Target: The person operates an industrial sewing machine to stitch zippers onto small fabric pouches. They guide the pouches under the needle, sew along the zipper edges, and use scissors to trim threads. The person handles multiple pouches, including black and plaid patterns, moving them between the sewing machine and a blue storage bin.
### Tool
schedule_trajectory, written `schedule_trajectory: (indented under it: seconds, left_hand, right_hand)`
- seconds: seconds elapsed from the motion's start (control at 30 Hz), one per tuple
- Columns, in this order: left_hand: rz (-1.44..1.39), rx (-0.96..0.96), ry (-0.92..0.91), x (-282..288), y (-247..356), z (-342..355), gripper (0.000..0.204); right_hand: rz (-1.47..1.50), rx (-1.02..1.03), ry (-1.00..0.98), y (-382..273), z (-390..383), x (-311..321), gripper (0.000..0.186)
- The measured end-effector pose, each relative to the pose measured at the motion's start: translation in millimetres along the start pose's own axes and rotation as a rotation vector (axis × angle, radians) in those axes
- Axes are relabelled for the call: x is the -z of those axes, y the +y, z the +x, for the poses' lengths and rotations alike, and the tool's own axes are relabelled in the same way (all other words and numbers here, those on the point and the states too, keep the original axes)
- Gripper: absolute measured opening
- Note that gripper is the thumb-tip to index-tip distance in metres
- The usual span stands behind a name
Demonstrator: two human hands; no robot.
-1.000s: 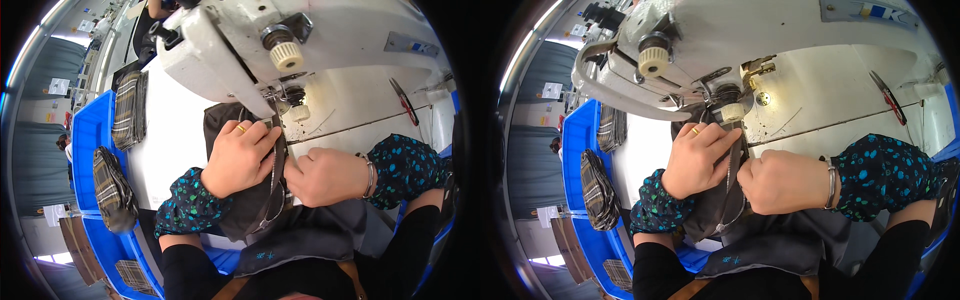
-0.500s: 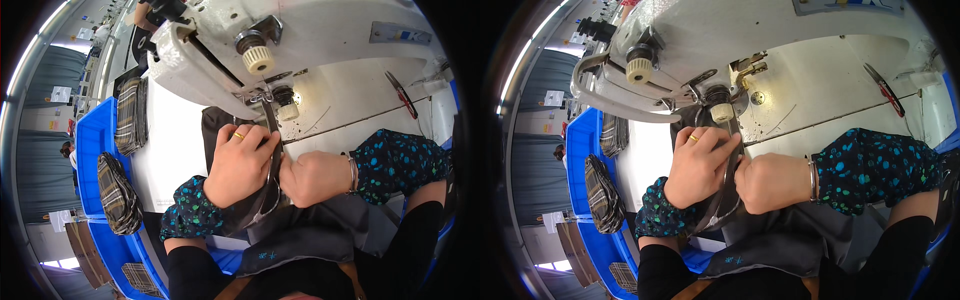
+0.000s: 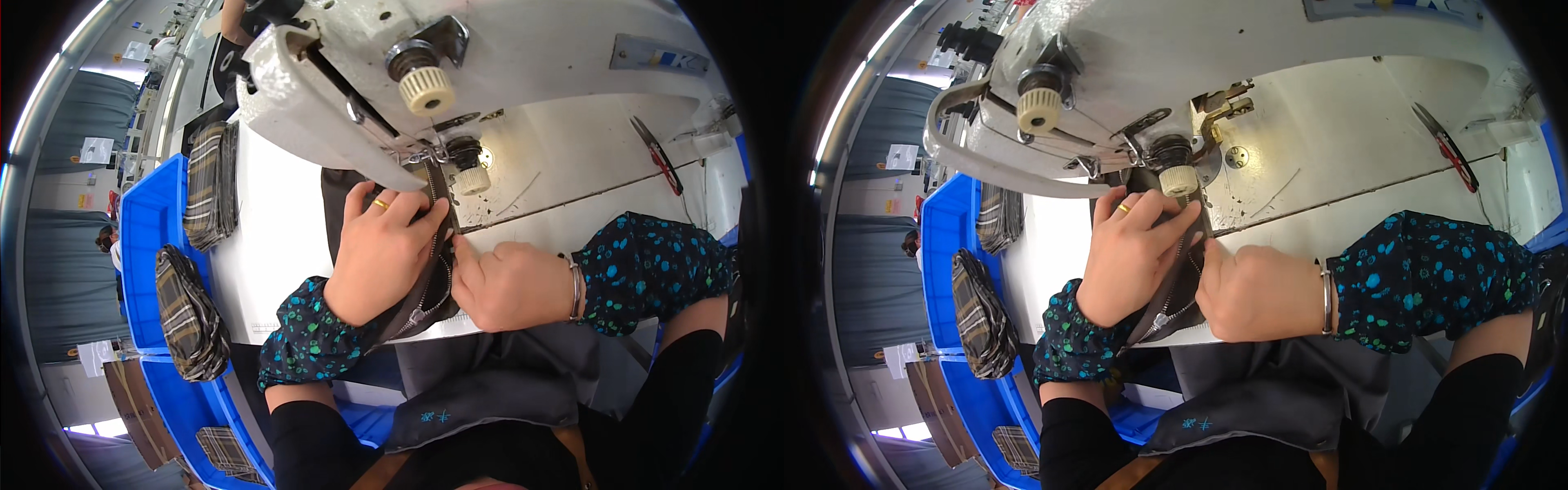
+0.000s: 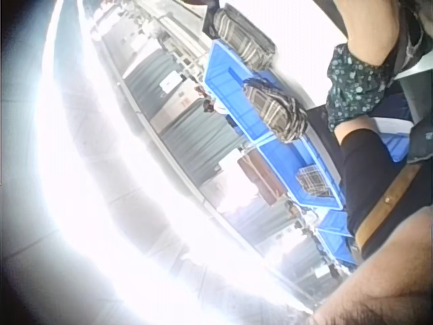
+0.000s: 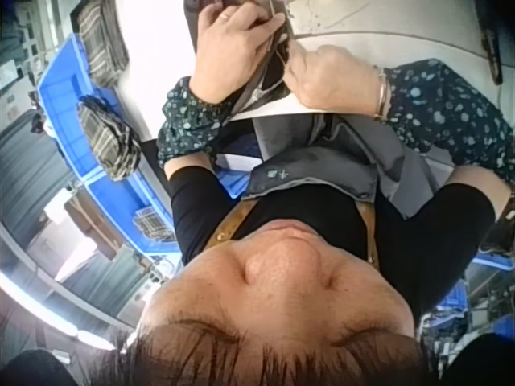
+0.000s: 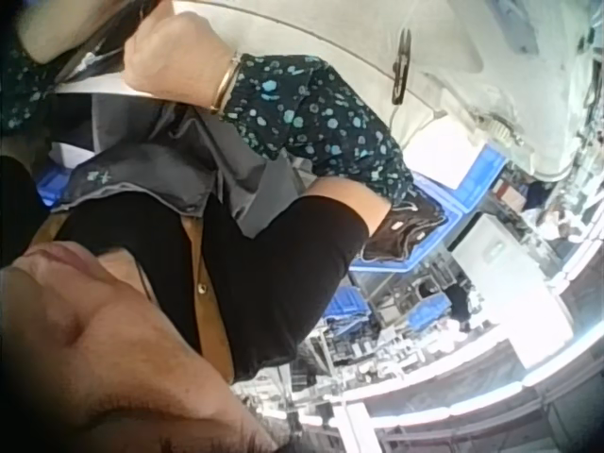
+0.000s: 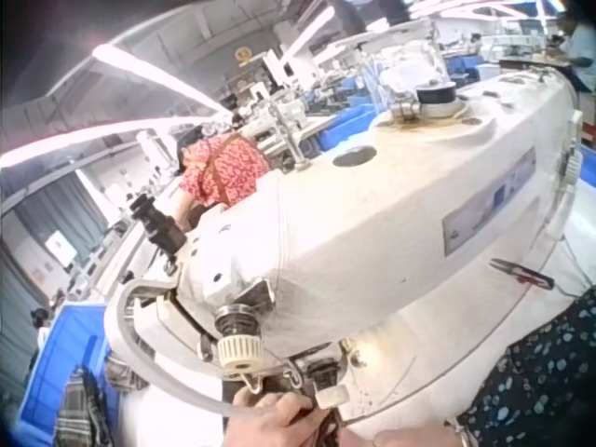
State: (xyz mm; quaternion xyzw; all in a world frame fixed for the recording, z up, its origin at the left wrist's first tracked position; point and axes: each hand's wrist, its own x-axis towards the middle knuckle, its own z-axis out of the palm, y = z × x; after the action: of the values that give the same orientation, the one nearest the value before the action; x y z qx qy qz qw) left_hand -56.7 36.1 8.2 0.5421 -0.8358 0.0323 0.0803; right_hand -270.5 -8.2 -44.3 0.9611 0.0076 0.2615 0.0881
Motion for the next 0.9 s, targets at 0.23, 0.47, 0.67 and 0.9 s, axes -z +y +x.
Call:
schedule_trajectory:
  seconds: [0.23,0.47,0.67,0.9]
  left_hand:
    - [-0.182,-0.033,0.031,-2.0,-3.2,-5.8,0.027]
    - [-0.189,-0.049,0.067,-7.7,-4.1,-5.3,0.031]
    - [-0.144,-0.033,0.081,-8.6,-6.4,-0.2,0.029]
    - [-0.169,-0.035,0.195,-22.7,-30.5,13.3,0.022]
  right_hand:
    - [-0.024,0.103,0.013,0.4,1.1,4.9,0.038]
    - [-0.019,0.105,0.021,-0.1,1.2,4.2,0.035]
    - [0.013,0.076,0.006,1.5,0.3,2.1,0.032]
    - [-0.062,0.024,0.005,20.6,4.5,-15.9,0.027]
